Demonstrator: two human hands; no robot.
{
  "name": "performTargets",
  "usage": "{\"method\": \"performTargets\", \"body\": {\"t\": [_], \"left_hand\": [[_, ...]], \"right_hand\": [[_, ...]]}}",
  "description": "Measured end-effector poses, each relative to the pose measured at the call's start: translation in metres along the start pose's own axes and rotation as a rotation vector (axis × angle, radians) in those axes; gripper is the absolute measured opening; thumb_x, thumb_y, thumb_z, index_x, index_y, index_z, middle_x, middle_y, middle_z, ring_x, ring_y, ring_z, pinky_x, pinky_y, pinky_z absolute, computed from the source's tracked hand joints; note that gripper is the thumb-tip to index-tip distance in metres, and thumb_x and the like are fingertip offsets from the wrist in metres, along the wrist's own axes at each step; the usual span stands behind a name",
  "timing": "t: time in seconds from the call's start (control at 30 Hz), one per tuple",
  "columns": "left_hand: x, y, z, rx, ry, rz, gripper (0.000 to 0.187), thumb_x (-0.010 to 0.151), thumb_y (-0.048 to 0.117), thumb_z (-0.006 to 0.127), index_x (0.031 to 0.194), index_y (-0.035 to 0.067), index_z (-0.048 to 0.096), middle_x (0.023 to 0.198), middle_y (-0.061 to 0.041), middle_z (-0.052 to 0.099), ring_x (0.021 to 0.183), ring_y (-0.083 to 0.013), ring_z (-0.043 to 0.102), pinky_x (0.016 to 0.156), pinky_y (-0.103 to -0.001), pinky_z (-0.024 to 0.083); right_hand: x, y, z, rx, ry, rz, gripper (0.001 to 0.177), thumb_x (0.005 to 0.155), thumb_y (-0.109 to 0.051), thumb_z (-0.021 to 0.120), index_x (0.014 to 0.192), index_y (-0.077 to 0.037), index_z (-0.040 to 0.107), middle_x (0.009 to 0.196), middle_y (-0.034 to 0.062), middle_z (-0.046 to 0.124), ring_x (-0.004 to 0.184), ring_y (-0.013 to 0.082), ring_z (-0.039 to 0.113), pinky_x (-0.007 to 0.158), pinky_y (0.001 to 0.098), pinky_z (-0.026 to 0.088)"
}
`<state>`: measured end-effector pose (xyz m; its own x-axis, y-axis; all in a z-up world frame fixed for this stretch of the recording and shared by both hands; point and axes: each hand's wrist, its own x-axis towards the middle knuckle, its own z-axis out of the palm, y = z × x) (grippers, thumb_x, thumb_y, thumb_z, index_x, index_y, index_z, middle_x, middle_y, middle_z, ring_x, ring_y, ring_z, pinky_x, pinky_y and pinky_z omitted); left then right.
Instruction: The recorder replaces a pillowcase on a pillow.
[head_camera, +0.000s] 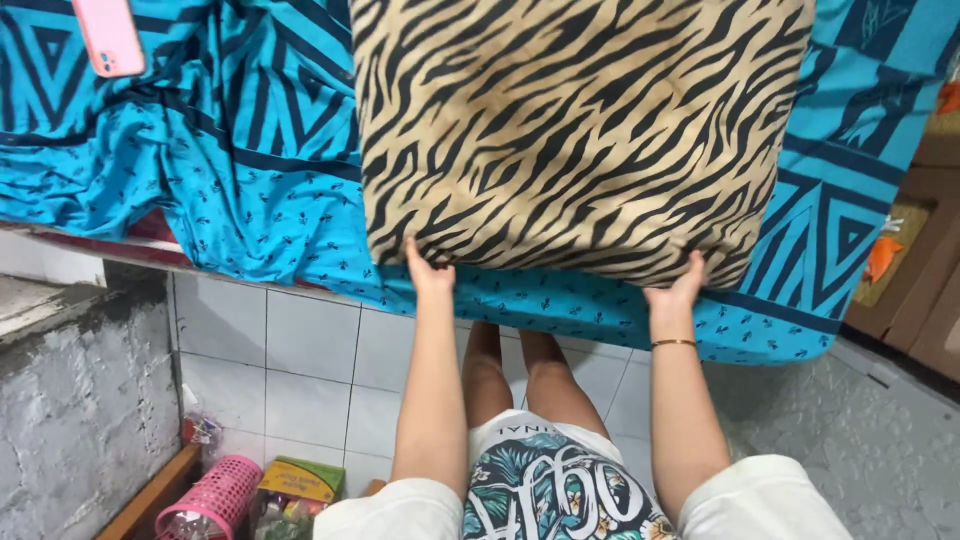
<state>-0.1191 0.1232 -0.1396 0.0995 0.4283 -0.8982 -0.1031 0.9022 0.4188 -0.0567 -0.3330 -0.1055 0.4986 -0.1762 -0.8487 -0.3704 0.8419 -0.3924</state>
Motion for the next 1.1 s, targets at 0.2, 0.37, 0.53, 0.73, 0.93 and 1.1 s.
{"method": "performTargets", "body": {"t": [0.2,0.37,0.53,0.73,0.93,1.1], "left_hand": [[-0.063,0.035,0.104,0.022,-0.408,-0.165,0.058,0.086,0.044,0.070,0.134,0.012,0.064,0.132,-0.010,0.069,0.120,-0.0328,0.066,0.104,-0.053,0.052],[-0.259,0.100,0.244,0.079,-0.738,0.205,0.060,0.090,0.037,0.076,0.133,-0.002,0.063,0.131,-0.016,0.069,0.117,-0.0297,0.069,0.103,-0.045,0.057],[-0.300,0.125,0.247,0.083,-0.828,0.329,0.063,0.093,0.042,0.073,0.135,-0.004,0.061,0.132,-0.016,0.069,0.117,-0.0282,0.070,0.101,-0.044,0.057],[-0.114,0.051,0.145,0.359,-0.537,0.060,0.045,0.094,0.050,0.068,0.114,0.009,0.067,0.094,-0.004,0.071,0.069,-0.0140,0.062,0.054,-0.027,0.046],[-0.104,0.018,0.069,0.587,-0.395,0.072,0.046,0.101,0.051,0.065,0.103,0.005,0.067,0.075,-0.003,0.062,0.049,-0.0113,0.051,0.041,-0.025,0.037],[-0.182,0.025,0.047,0.585,-0.353,0.128,0.042,0.093,0.049,0.065,0.112,0.012,0.070,0.092,0.002,0.075,0.066,-0.0084,0.068,0.049,-0.025,0.046]], "right_hand": [[-0.025,-0.094,0.116,-0.056,-0.144,-0.082,0.064,0.086,-0.040,0.068,0.143,-0.011,0.062,0.151,0.0105,0.062,0.142,0.0341,0.058,0.121,0.0560,0.043],[-0.086,-0.203,0.246,-0.169,-0.521,-0.370,0.057,0.093,-0.033,0.074,0.143,-0.009,0.063,0.154,0.0105,0.062,0.146,0.0312,0.061,0.125,0.0531,0.043],[-0.163,-0.231,0.265,-0.205,-0.705,-0.596,0.059,0.099,-0.033,0.071,0.149,-0.006,0.058,0.157,0.0143,0.062,0.151,0.0329,0.061,0.126,0.0515,0.038],[-0.084,-0.199,0.180,-0.189,-0.208,-0.411,0.054,0.089,-0.030,0.073,0.138,-0.009,0.064,0.142,0.0118,0.068,0.131,0.0320,0.065,0.112,0.0523,0.051],[-0.095,-0.174,0.099,-0.180,-0.169,-0.370,0.050,0.091,-0.025,0.070,0.139,-0.014,0.061,0.143,0.0046,0.067,0.136,0.0286,0.062,0.117,0.0533,0.049],[-0.100,-0.148,0.001,-0.134,-0.144,-0.380,0.053,0.092,-0.028,0.067,0.143,-0.014,0.060,0.149,0.0051,0.063,0.140,0.0284,0.059,0.118,0.0508,0.045]]}}
